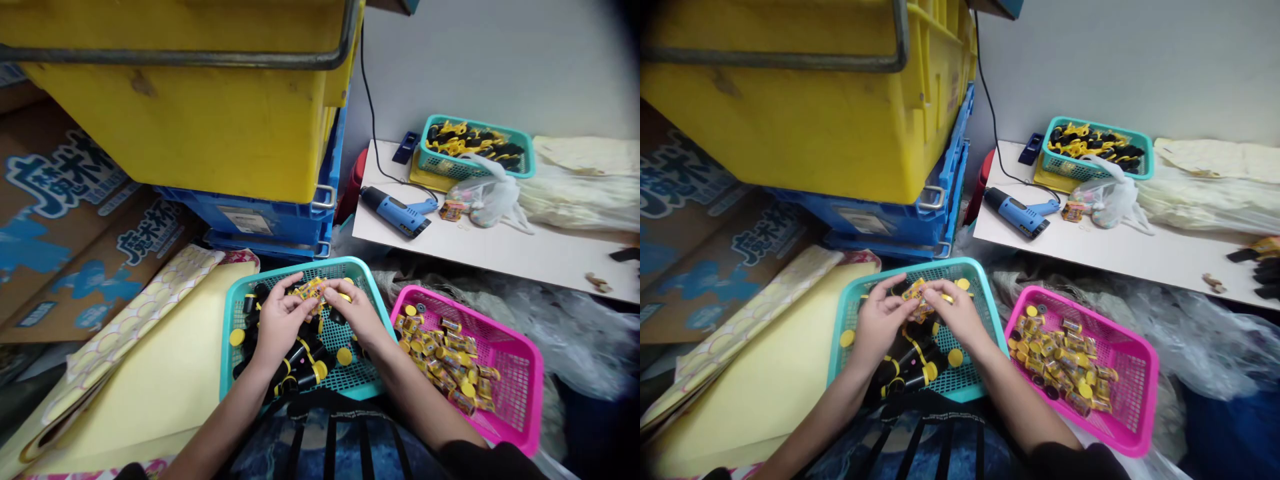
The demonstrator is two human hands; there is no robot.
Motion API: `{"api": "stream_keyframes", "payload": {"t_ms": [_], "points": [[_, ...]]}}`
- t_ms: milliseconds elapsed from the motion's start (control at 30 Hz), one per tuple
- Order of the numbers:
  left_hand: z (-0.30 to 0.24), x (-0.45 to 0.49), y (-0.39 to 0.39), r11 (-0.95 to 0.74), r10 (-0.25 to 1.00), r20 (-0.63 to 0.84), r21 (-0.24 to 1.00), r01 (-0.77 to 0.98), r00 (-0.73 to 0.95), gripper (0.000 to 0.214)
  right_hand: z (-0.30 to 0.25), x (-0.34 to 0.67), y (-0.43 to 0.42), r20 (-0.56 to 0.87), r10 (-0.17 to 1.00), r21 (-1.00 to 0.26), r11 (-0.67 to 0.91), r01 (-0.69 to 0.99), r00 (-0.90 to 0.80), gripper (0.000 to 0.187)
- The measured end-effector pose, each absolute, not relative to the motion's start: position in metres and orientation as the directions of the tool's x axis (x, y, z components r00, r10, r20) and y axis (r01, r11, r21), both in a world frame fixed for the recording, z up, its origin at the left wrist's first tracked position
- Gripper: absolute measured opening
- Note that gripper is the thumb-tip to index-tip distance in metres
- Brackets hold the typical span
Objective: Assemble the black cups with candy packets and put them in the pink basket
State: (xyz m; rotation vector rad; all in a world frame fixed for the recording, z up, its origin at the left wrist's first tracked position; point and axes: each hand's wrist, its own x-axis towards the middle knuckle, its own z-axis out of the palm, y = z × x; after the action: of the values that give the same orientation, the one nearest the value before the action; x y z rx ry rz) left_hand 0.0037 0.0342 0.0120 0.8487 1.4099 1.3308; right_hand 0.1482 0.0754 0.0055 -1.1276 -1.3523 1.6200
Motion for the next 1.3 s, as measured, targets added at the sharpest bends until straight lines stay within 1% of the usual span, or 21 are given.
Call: {"api": "stream_keyframes", "payload": {"t_ms": [100, 167, 267, 367, 433, 500, 567, 667, 767, 833, 867, 933, 1000, 1067, 1133, 1233, 1300], "points": [[0.013, 0.004, 0.033, 0.143, 0.949, -0.165, 0.985, -0.1, -0.27, 0.058, 0.004, 0.149, 0.076, -0.162, 0.932, -0.987, -0.158, 0.039, -0.323, 0.033], [0.012, 0.003, 0.033, 0.12, 0.95, -0.139, 0.989, -0.086, -0.281, 0.05, 0.004, 0.15, 0.077, -0.155, 0.934, -0.988, -0.148, 0.047, -0.322, 0.038], [0.009, 0.001, 0.034, 0.104, 0.95, -0.12, 0.992, -0.07, -0.29, 0.034, 0.005, 0.153, 0.077, -0.114, 0.929, -0.993, -0.118, 0.01, -0.353, 0.044], [0.007, -0.001, 0.033, 0.116, 0.944, -0.118, 0.993, -0.027, -0.308, 0.028, 0.009, 0.157, 0.078, -0.123, 0.924, -0.992, -0.127, 0.013, -0.361, 0.048], [0.007, -0.001, 0.032, 0.101, 0.937, -0.081, 0.994, 0.041, -0.339, 0.024, 0.012, 0.158, 0.079, -0.152, 0.918, -0.988, -0.133, 0.075, -0.367, 0.045], [0.007, -0.002, 0.031, 0.068, 0.929, -0.023, 0.992, 0.108, -0.369, 0.018, 0.014, 0.159, 0.079, -0.184, 0.893, -0.982, -0.146, 0.122, -0.411, 0.035], [0.007, -0.004, 0.031, 0.031, 0.921, 0.023, 0.991, 0.132, -0.389, 0.014, 0.015, 0.16, 0.08, -0.214, 0.863, -0.977, -0.2, 0.08, -0.458, 0.028], [0.005, -0.009, 0.031, 0.005, 0.919, 0.026, 0.997, 0.077, -0.394, 0.013, 0.018, 0.167, 0.083, -0.202, 0.883, -0.959, -0.266, -0.098, -0.423, 0.027], [0.003, -0.012, 0.032, 0.026, 0.931, -0.047, 0.998, -0.061, -0.362, 0.018, 0.023, 0.175, 0.087, -0.15, 0.922, -0.946, -0.239, -0.22, -0.356, 0.035], [0.002, -0.011, 0.032, 0.062, 0.937, -0.123, 0.98, -0.191, -0.328, 0.023, 0.024, 0.179, 0.089, -0.124, 0.922, -0.941, -0.226, -0.251, -0.367, 0.044], [0.002, -0.01, 0.032, 0.084, 0.937, -0.162, 0.964, -0.252, -0.308, 0.026, 0.024, 0.18, 0.09, -0.111, 0.917, -0.943, -0.219, -0.252, -0.382, 0.045], [0.002, -0.009, 0.031, 0.116, 0.937, -0.214, 0.936, -0.331, -0.277, 0.029, 0.021, 0.182, 0.091, -0.094, 0.901, -0.951, -0.208, -0.231, -0.424, 0.041], [0.003, -0.009, 0.03, 0.116, 0.942, -0.214, 0.931, -0.346, -0.26, 0.028, 0.018, 0.183, 0.093, -0.096, 0.875, -0.957, -0.212, -0.197, -0.474, 0.035], [0.004, -0.011, 0.03, 0.09, 0.955, -0.167, 0.95, -0.3, -0.243, 0.023, 0.016, 0.184, 0.094, -0.116, 0.847, -0.959, -0.231, -0.164, -0.519, 0.033], [0.007, -0.014, 0.029, 0.049, 0.972, -0.096, 0.976, -0.214, -0.214, 0.017, 0.016, 0.185, 0.096, -0.136, 0.827, -0.961, -0.245, -0.132, -0.546, 0.031], [0.013, -0.018, 0.031, -0.022, 0.987, 0.009, 0.996, -0.084, -0.158, 0.008, 0.018, 0.185, 0.096, -0.143, 0.834, -0.965, -0.238, -0.114, -0.533, 0.027], [0.017, -0.017, 0.033, -0.036, 0.989, 0.029, 0.998, -0.047, -0.143, 0.01, 0.017, 0.183, 0.094, -0.124, 0.855, -0.966, -0.22, -0.135, -0.503, 0.025]]}}
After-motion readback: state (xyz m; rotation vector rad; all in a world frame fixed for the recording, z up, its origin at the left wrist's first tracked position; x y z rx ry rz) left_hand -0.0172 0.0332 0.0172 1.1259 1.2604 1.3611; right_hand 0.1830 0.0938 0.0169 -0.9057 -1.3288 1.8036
